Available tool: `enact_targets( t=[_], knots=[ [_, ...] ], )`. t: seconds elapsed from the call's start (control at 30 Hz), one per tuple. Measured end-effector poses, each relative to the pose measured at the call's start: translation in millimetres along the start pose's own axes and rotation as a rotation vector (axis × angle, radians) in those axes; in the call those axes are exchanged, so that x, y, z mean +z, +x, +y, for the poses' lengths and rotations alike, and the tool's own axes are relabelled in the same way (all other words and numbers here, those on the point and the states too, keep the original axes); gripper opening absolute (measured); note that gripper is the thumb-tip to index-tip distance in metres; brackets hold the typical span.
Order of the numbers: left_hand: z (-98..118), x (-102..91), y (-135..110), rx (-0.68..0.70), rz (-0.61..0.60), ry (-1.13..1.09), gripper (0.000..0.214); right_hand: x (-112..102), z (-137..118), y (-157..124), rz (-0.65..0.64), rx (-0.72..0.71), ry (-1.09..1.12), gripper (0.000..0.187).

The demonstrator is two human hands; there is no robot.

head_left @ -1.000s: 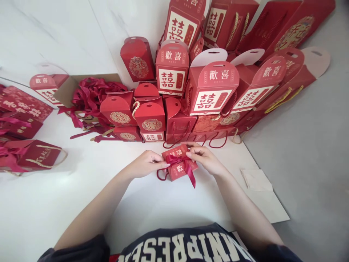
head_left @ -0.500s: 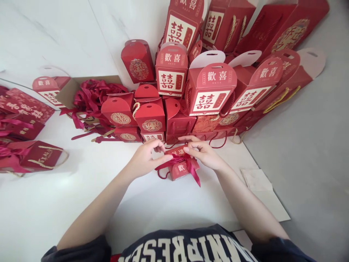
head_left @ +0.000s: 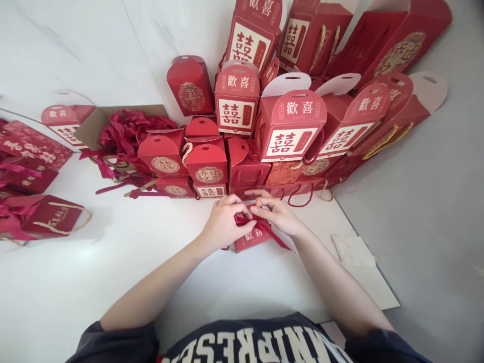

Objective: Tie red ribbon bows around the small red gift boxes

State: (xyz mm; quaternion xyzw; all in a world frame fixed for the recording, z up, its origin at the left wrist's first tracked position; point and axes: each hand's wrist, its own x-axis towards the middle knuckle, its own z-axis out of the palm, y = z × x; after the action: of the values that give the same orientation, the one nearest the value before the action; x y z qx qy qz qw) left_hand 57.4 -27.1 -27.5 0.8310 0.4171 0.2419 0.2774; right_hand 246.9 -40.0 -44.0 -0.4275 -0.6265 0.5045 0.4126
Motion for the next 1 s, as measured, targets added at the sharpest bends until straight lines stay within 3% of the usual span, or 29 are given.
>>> enact_targets(
  t=[0.27,0.37,0.57,0.7,0.87,1.0],
  knots=[
    [-3,0.1,0,0.017,-0.048,-0.050,0.011,13,20,2,0.051,0.116,0.369,0.030],
    [-4,0.3,0,0.023,-0.041,-0.050,0.011,17,20,1,0.081,0.135,0.413,0.032],
    [-11,-25.2,1,0.072,-0.181,-0.189,0.027,-1,11,-13,0.159,0.083,0.044,0.028],
    [-17,-51.7,-1,0.080,-0.237,-0.166,0.035,-13,10,-42,0.278,0.165,-0.125,0.037],
    [-19,-60.6,0,0.047,-0.346,-0.169,0.026,-6,6,-77,0.108,0.384,-0.132,0.052],
    [-19,-55.8,2,-0.029,-0.463,-0.316,0.027,7,3,-88,-0.019,0.356,-0.001,0.043]
  ],
)
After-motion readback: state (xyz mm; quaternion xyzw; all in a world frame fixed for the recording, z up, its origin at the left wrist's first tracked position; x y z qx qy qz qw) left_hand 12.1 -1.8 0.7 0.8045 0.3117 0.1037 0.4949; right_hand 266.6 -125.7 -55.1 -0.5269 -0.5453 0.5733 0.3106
